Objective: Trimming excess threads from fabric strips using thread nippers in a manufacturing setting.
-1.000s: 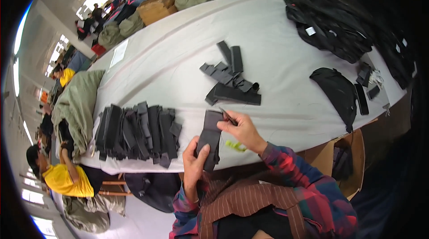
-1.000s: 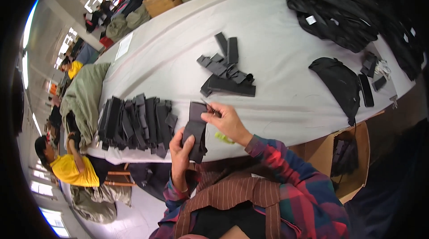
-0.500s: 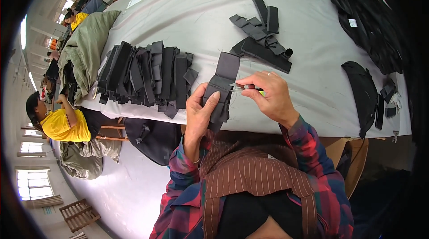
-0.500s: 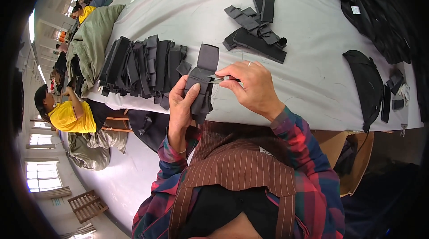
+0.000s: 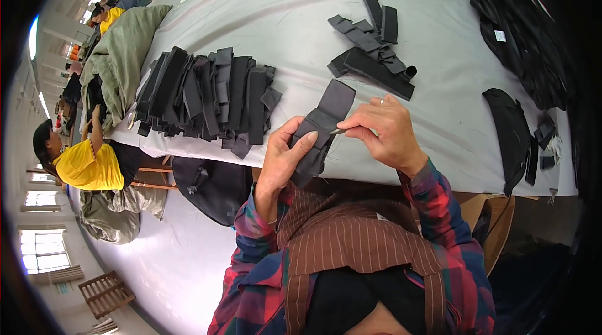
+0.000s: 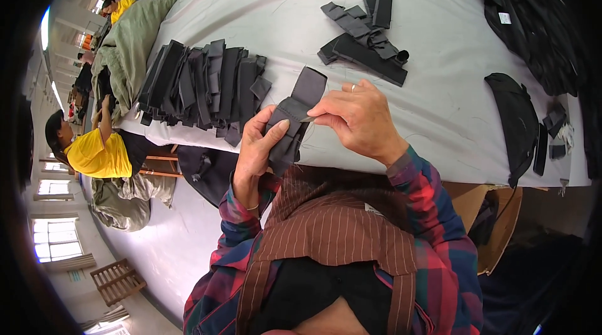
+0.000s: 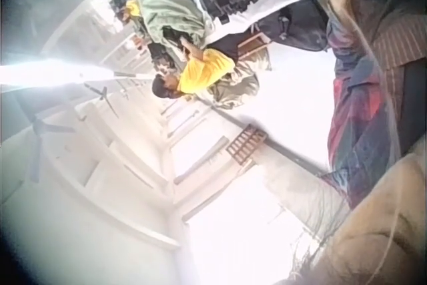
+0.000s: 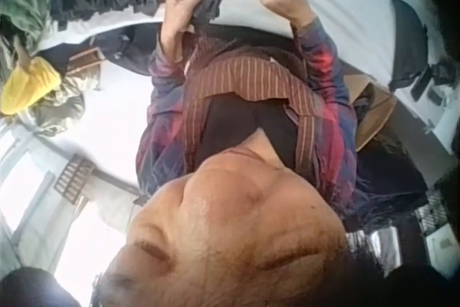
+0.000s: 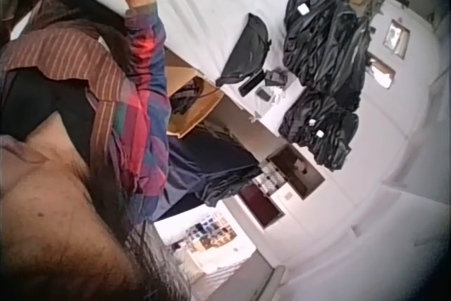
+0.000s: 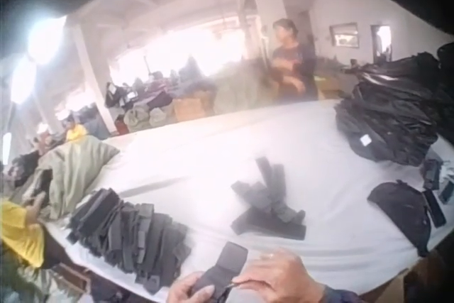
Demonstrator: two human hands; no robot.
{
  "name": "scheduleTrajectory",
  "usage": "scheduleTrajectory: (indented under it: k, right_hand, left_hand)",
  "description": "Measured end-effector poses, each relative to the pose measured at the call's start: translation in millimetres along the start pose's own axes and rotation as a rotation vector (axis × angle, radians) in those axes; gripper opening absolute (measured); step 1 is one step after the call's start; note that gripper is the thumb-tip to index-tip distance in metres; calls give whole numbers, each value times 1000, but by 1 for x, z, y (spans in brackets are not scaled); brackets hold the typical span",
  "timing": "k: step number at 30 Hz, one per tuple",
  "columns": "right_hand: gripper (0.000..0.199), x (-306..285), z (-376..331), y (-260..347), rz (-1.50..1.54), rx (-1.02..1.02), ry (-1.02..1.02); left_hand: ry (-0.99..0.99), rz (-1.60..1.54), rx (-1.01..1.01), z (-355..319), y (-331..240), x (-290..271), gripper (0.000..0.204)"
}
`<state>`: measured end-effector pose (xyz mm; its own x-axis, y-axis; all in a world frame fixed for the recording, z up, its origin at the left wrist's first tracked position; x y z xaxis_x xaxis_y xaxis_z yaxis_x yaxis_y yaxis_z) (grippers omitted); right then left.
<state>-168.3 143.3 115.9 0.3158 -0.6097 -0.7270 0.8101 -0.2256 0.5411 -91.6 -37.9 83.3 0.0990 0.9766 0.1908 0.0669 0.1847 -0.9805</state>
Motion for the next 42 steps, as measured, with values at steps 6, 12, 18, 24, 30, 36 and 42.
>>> scheduleTrajectory:
  k: [6,12,18,24,30,36,42]
  right_hand:
    - [15,0,1,6,83,81,-119]
    - [12,9,8,10,44,93,-116]
    - [7,10,10,11,-32,79,-98]
    - [7,10,11,9,-48,142,-74]
    - [17,11,2,3,413,297,-238]
    - [22,8,1,14,384,233,-151]
    - [23,21,-5,8,313,257,-100]
  left_hand:
    - [-17,112,2,-2,2,-4,10]
    - [-30,633,167,-1,-11,5,13]
    - [-37,826,204,-3,-19,11,17]
    - [-69,939,207,-5,-23,13,17]
    - [-102,827,224,-2,-18,7,20]
    - [-447,637,433,7,-1,-15,12]
    - [-263,-365,36,13,64,-18,10]
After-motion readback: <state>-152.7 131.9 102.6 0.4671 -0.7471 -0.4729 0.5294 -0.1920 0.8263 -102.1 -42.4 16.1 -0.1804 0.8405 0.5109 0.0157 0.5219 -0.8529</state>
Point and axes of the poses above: each hand's wrist, its own z-axis towards the middle knuckle, its own x-axis out of the palm, y = z × x, the point moved 3 cm from there along z, towards the middle knuckle, and after that the axes turned 11 degrees about y, right-handed, at the moved point
